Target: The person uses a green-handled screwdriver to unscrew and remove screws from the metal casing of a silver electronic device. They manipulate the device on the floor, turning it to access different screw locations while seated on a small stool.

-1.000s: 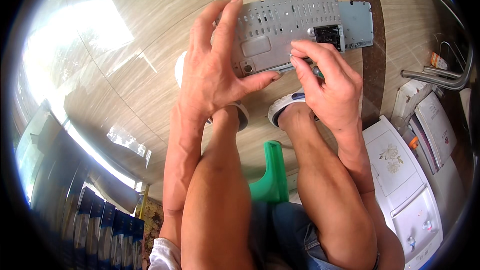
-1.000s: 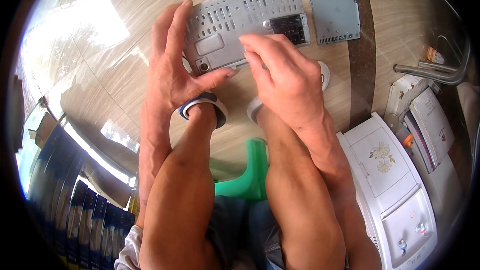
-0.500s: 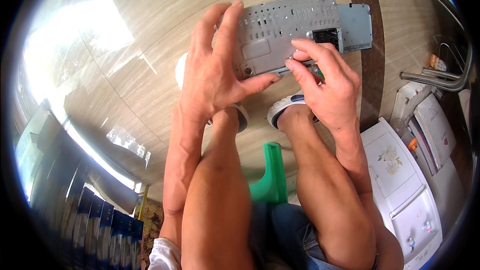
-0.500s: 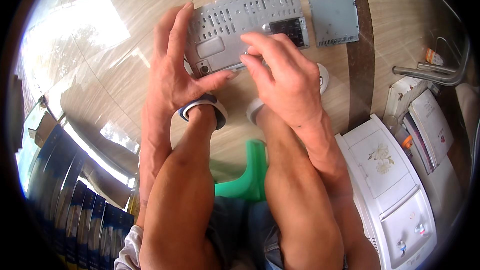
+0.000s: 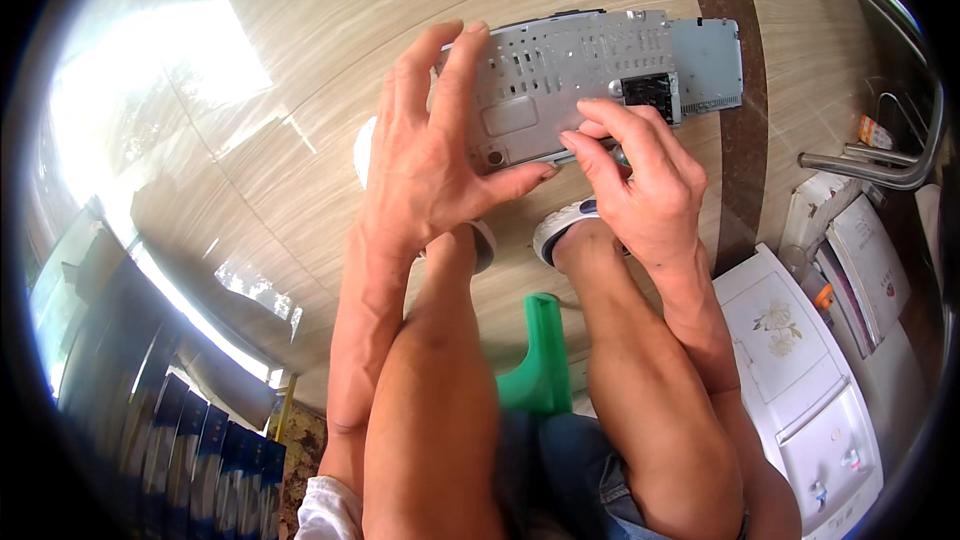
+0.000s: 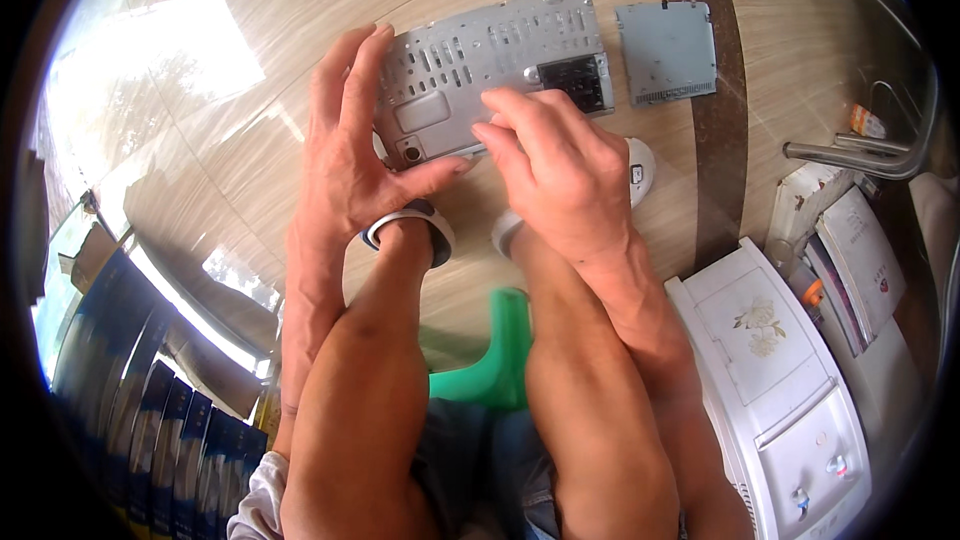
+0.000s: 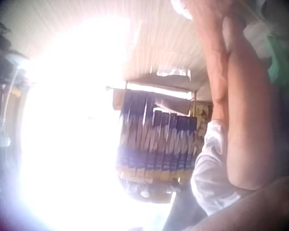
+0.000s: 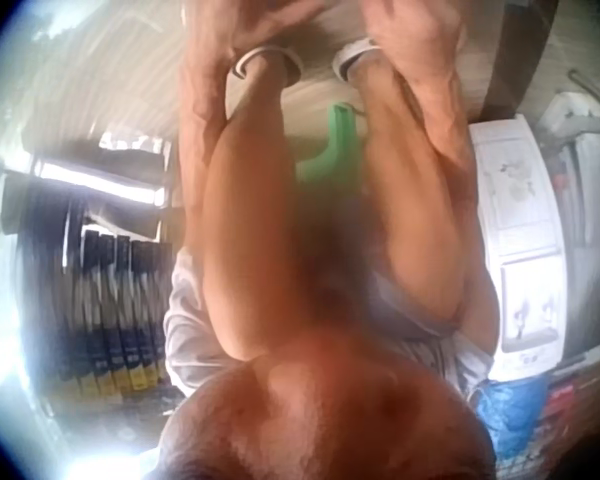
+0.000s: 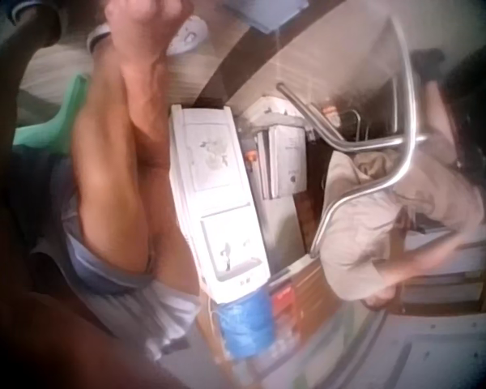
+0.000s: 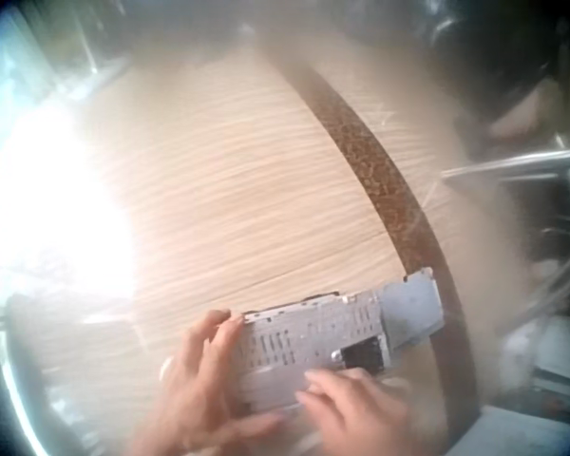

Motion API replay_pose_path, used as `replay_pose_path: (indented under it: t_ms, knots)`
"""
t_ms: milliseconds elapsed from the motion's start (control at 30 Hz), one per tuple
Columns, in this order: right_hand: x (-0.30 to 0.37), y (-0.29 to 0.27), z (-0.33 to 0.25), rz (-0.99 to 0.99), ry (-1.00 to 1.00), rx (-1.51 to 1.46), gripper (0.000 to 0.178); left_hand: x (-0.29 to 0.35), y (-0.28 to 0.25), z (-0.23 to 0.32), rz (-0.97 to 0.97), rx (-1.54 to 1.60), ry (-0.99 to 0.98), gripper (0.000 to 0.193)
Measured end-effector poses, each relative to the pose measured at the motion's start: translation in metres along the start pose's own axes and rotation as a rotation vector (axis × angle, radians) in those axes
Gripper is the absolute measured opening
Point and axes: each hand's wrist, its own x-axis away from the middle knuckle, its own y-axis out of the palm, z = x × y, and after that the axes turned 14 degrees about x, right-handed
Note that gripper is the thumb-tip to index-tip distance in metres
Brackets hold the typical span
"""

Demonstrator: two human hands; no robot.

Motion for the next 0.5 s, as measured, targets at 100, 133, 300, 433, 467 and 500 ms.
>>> replay_pose_path:
  t_ms: [100,133,300,433,467,500]
  knots:
    - [0.0,0.001,0.001,-0.019,-0.012,0.004,0.035,0.001,-0.002,-0.001,0.013,-0.021,0.022,0.111]
    - [0.001,-0.001,0.001,-0.021,-0.012,-0.001,0.035,0.003,-0.003,-0.002,0.007,-0.017,0.014,0.111]
    - [-0.013,-0.064,-0.015,-0.004,0.4,-0.319,0.03,0.0,-0.002,0.004,-0.014,-0.035,0.013,0.115]
    - [-0.006,-0.078,-0.024,0.094,0.299,-0.467,0.035,0.0,-0.005,0.005,-0.027,-0.038,0.023,0.103]
    - [-0.004,-0.072,-0.018,0.13,0.218,-0.427,0.037,0.0,-0.004,0.003,-0.053,-0.048,0.029,0.096]
    - [-0.002,-0.067,-0.011,0.168,0.138,-0.385,0.04,-0.001,-0.001,0.001,-0.054,-0.046,0.024,0.096]
